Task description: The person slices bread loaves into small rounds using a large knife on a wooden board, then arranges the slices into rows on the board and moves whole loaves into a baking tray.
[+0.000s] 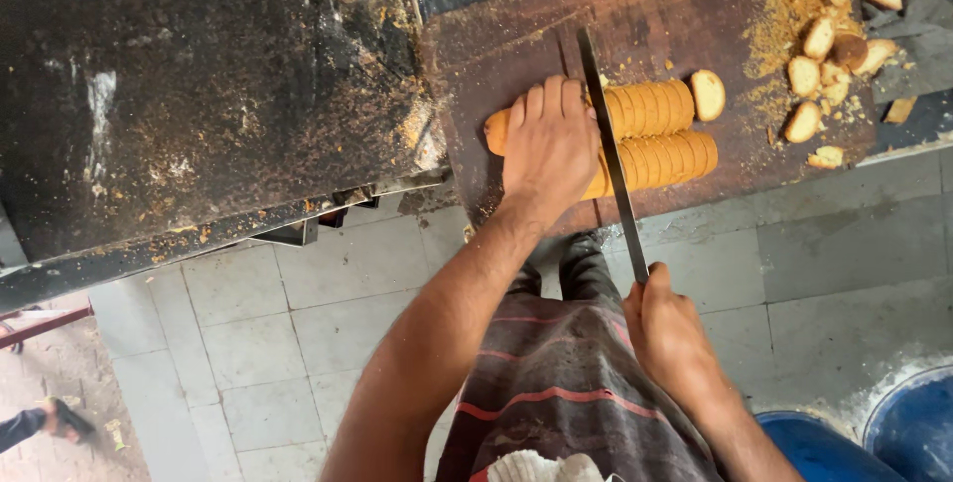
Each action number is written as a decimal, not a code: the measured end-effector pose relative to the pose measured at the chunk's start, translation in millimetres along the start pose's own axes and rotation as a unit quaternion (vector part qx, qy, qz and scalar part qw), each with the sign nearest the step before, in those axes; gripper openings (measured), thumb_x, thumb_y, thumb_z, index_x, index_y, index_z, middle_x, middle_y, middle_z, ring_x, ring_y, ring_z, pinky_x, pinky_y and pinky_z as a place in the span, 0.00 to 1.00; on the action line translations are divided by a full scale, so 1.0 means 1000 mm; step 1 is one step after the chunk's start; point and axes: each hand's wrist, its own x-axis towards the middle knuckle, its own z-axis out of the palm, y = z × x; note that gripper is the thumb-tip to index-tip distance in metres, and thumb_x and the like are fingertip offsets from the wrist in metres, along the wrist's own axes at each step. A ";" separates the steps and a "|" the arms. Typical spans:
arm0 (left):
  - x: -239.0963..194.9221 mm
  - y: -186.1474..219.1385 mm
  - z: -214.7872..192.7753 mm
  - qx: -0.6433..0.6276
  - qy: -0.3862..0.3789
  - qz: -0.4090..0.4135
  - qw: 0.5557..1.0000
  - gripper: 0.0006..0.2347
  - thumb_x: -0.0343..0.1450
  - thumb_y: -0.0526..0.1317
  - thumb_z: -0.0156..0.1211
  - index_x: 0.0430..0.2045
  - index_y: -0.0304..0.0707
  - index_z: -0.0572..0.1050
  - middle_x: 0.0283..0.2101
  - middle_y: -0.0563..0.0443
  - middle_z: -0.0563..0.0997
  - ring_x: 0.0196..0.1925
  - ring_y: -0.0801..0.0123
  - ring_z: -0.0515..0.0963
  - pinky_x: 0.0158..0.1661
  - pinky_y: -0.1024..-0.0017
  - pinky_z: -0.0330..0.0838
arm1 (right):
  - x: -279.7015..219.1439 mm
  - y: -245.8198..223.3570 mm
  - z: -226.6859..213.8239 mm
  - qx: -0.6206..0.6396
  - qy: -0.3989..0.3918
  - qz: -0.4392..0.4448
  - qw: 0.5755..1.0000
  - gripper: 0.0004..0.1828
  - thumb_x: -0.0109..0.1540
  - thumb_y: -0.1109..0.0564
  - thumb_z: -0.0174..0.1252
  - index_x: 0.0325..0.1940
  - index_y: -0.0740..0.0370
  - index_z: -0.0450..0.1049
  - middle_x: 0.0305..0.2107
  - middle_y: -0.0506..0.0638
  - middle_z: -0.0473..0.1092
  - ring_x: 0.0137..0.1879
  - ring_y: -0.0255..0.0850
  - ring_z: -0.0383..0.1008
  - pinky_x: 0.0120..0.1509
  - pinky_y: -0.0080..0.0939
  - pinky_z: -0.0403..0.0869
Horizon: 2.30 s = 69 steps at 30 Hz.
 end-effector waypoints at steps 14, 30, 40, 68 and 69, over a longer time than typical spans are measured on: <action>0.002 0.000 -0.001 0.034 -0.025 -0.010 0.999 0.09 0.74 0.40 0.50 0.41 0.34 0.70 0.44 0.44 0.73 0.49 0.54 0.73 0.55 0.56 0.65 | -0.003 0.003 0.004 -0.028 -0.018 0.031 0.999 0.17 0.63 0.59 0.52 0.48 0.75 0.58 0.21 0.72 0.72 0.31 0.73 0.73 0.34 0.70 0.69; 0.001 0.001 -0.001 0.030 0.006 0.000 1.000 0.08 0.74 0.39 0.51 0.41 0.35 0.70 0.44 0.45 0.73 0.49 0.54 0.73 0.55 0.56 0.65 | 0.001 0.026 0.026 -0.016 -0.029 -0.006 0.999 0.18 0.63 0.60 0.53 0.49 0.76 0.57 0.20 0.70 0.72 0.29 0.70 0.74 0.32 0.66 0.70; 0.003 0.000 0.001 0.008 0.033 0.005 0.999 0.08 0.74 0.38 0.52 0.41 0.34 0.70 0.45 0.43 0.74 0.48 0.52 0.73 0.53 0.56 0.65 | -0.013 0.042 0.032 -0.002 -0.027 -0.071 0.997 0.21 0.61 0.63 0.52 0.52 0.81 0.57 0.19 0.70 0.71 0.27 0.69 0.73 0.31 0.66 0.69; -0.009 -0.009 0.009 -0.050 0.036 -0.016 0.998 0.14 0.73 0.38 0.53 0.50 0.28 0.68 0.53 0.37 0.73 0.56 0.47 0.72 0.59 0.54 0.65 | 0.042 -0.015 -0.013 -0.021 0.026 0.005 0.999 0.13 0.66 0.58 0.51 0.43 0.72 0.58 0.22 0.74 0.71 0.32 0.74 0.73 0.35 0.70 0.71; -0.008 -0.009 0.008 -0.051 0.029 -0.020 0.998 0.14 0.73 0.38 0.53 0.49 0.28 0.69 0.52 0.38 0.73 0.56 0.47 0.72 0.58 0.53 0.64 | 0.037 -0.018 -0.016 -0.013 0.023 0.005 1.000 0.13 0.66 0.58 0.52 0.43 0.72 0.58 0.22 0.74 0.71 0.32 0.75 0.73 0.35 0.70 0.70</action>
